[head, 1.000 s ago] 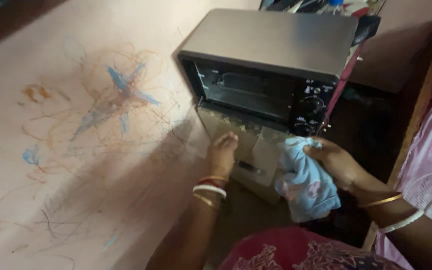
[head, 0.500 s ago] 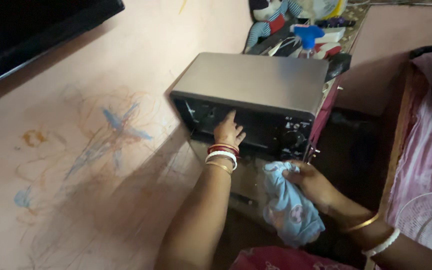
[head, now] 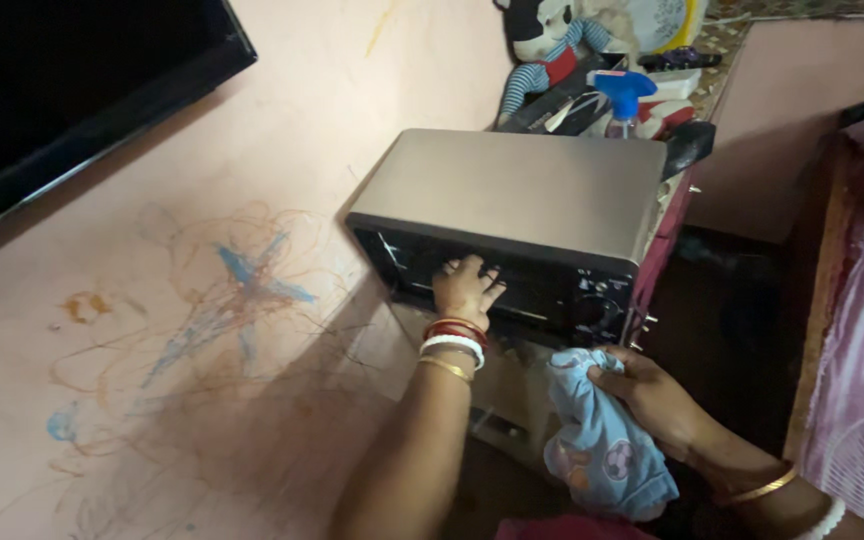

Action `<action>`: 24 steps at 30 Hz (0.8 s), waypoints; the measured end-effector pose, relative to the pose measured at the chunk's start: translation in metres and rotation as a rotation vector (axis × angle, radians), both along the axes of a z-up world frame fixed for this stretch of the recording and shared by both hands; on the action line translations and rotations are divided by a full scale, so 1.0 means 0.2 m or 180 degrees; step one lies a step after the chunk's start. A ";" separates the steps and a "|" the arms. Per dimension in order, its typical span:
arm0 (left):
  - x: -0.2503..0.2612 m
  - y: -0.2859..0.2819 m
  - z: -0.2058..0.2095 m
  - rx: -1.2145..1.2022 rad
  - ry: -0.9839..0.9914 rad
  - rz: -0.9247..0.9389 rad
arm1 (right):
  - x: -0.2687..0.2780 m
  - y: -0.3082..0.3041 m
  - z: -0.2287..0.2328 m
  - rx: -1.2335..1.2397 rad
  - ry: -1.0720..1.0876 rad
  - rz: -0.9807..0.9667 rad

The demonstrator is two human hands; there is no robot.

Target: The person wipes the exterior and interior of a toaster oven with a cloth, removes the wire rack to wipe it individually, and cleans the inside of the oven door.

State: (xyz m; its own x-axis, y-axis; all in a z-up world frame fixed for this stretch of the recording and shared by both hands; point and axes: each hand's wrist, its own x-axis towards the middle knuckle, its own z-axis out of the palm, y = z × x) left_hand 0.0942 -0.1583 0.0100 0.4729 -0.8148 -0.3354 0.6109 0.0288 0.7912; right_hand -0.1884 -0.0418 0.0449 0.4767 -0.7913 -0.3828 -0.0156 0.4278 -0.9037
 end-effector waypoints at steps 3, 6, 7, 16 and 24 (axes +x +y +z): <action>0.01 -0.04 0.01 -0.0271 0.0305 -0.0163 | 0.05 0.00 -0.03 -0.0392 -0.0004 0.0167; 0.01 -0.05 0.00 -0.0074 -0.0017 -0.0110 | 0.09 -0.04 0.00 -0.1050 0.0024 0.0394; 0.01 -0.05 0.01 -0.0070 -0.0088 -0.0129 | 0.11 -0.06 0.03 -0.1405 -0.0020 0.0505; 0.00 -0.12 -0.02 -0.0041 -0.0087 -0.0067 | 0.14 -0.14 0.10 -0.1602 0.0016 0.0627; 0.08 -0.22 -0.07 0.0037 0.0013 -0.0330 | 0.15 -0.15 0.11 -0.1931 0.0323 0.0651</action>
State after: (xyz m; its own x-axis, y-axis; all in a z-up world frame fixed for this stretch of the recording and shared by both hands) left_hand 0.1108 -0.2018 -0.0050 0.3849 -0.8553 -0.3468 0.6134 -0.0437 0.7886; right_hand -0.1588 -0.0712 0.0661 0.6257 -0.7783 0.0527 -0.1406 -0.1790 -0.9737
